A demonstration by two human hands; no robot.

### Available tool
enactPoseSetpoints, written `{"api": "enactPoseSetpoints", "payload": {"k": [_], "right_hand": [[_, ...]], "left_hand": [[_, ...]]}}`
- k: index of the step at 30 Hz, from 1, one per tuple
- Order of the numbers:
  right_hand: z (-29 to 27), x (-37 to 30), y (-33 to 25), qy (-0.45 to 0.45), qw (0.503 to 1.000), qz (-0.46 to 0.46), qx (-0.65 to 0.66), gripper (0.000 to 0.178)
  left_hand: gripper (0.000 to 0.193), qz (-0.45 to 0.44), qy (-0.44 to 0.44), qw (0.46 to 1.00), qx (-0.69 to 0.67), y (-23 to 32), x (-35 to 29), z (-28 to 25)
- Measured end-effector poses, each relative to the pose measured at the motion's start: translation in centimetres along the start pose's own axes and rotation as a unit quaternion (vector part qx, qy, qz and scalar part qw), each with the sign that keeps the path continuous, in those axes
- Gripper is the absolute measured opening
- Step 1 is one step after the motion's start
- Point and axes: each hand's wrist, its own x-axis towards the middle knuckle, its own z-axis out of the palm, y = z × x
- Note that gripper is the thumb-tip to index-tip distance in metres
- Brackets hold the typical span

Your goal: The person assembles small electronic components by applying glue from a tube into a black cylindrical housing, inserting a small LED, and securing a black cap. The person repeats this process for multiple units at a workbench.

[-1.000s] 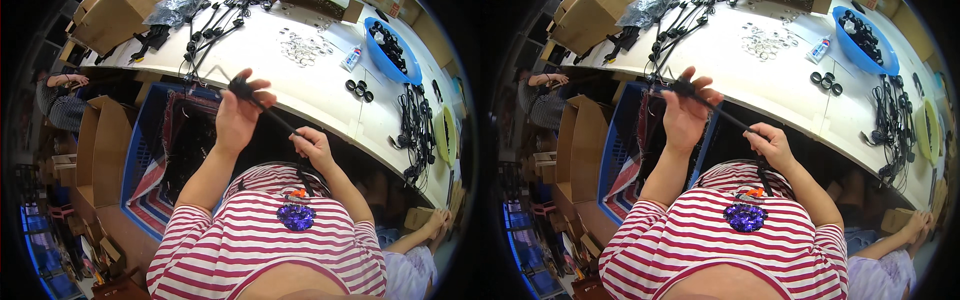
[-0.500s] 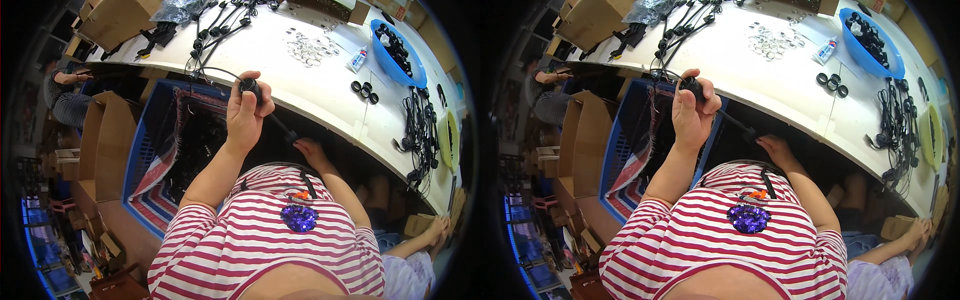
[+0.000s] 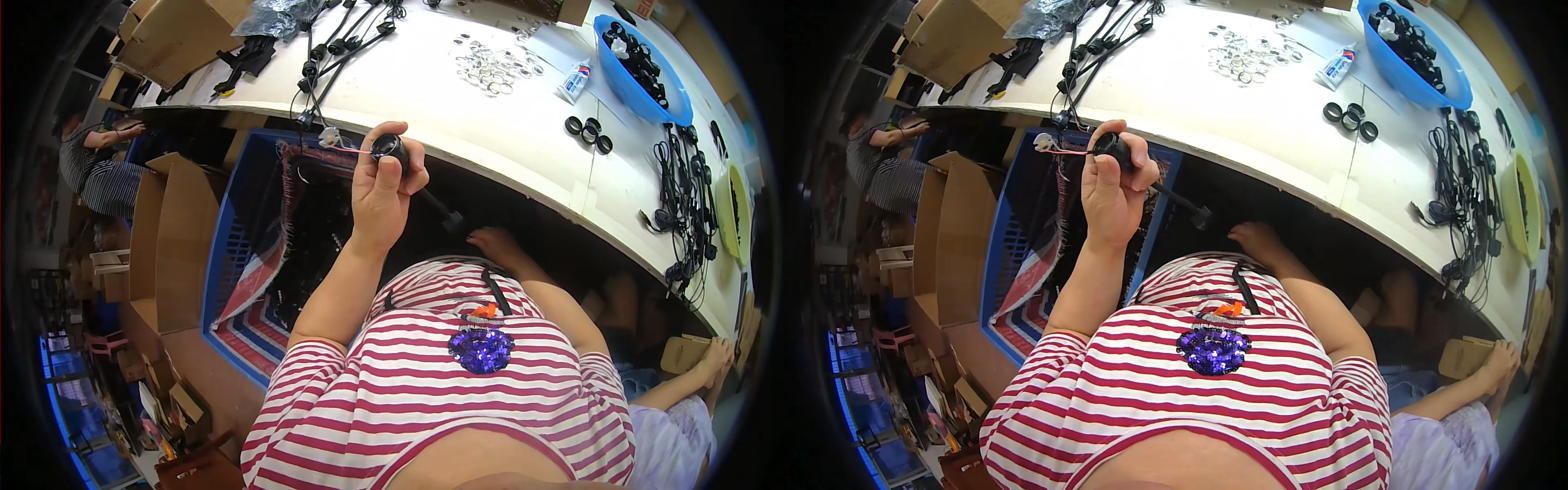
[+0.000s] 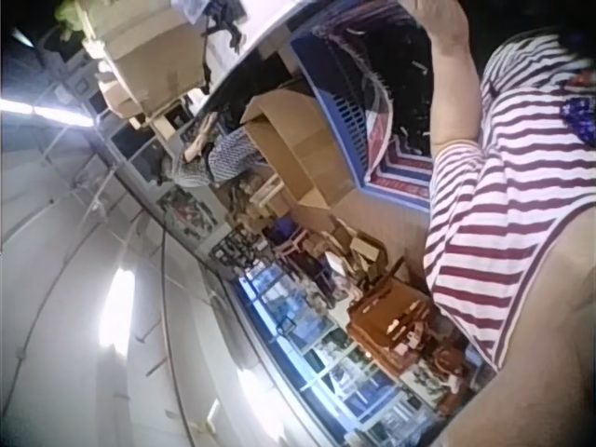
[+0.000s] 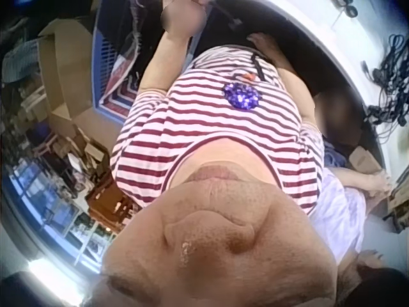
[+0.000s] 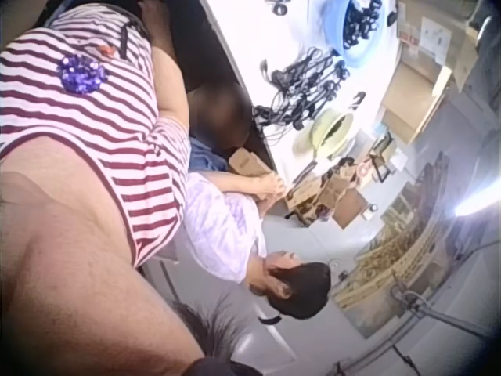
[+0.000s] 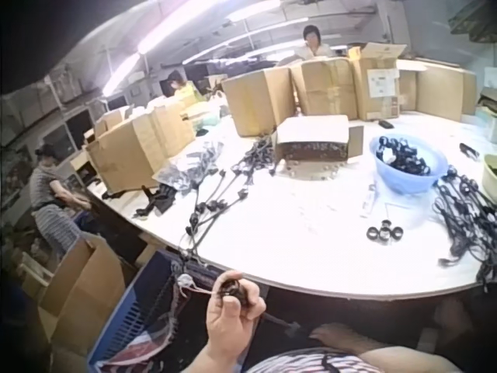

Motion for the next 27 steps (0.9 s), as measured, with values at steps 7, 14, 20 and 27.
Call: {"api": "enactPoseSetpoints", "payload": {"k": [7,14,20,27], "right_hand": [[-3.1,-0.3,-3.7,0.027,0.986,0.098,0.133,0.028],[-16.2,-1.0,-15.8,0.341,0.919,-0.182,0.072,0.026],[-13.7,-0.1,-14.7,0.262,0.949,-0.170,0.039,0.010],[-11.5,0.0,-13.2,0.213,0.964,-0.130,0.095,0.012]], "left_hand": [[0.043,-0.032,-0.027,0.999,0.034,0.3,-0.4,0.0],[0.032,-0.193,-0.077,0.975,0.082,-5.0,-3.4,1.0],[0.030,-0.214,-0.114,0.968,0.068,-8.5,-5.3,0.0],[0.043,-0.256,-0.162,0.919,0.252,-7.5,-5.2,-2.1]]}}
